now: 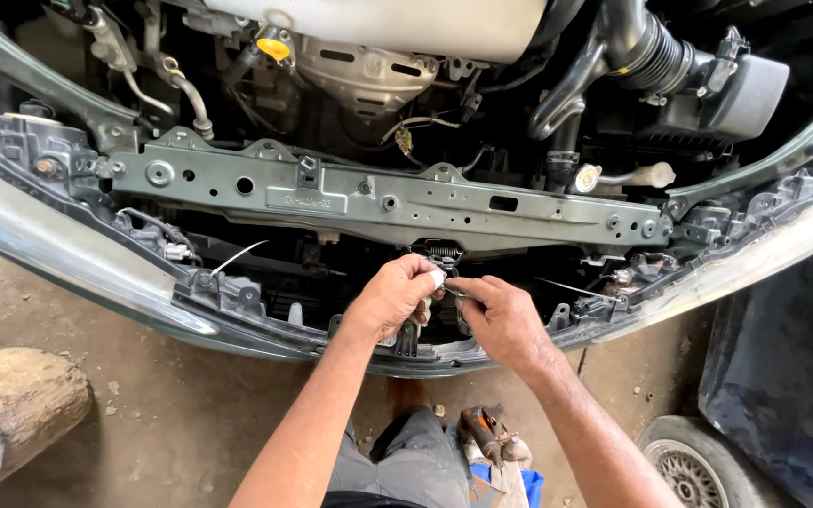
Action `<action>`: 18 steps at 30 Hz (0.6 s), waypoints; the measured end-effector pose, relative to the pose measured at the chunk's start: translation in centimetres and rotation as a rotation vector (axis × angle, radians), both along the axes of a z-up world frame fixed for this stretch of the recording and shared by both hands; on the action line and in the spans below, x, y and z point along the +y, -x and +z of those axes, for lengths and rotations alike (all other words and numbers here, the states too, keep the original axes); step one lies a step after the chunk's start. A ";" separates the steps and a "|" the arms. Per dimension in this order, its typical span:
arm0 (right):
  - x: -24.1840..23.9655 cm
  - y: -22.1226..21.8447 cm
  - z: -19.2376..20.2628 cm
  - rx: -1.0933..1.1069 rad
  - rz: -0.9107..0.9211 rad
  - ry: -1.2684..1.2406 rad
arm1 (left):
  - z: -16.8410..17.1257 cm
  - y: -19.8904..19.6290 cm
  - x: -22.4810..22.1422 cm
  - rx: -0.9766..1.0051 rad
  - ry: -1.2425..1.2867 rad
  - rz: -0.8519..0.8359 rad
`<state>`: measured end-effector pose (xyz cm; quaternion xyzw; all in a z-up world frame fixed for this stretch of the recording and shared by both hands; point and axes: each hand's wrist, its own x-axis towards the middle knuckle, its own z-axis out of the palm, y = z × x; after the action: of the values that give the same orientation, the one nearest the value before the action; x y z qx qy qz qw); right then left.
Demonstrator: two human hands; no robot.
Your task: Repair a car by tightening bolts on the front frame under the hood.
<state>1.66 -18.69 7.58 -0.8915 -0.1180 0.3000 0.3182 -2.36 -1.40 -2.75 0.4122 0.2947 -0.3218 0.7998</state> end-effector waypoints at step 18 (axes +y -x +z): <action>1.0 -7.5 -6.8 -0.249 0.433 0.172 | 0.9 0.9 0.3 -0.284 -0.810 -0.181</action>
<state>9.12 -17.73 0.81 -0.8992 -0.3185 0.2581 0.1527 -3.28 -1.14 -1.86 0.7568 0.2468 -0.1893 0.5748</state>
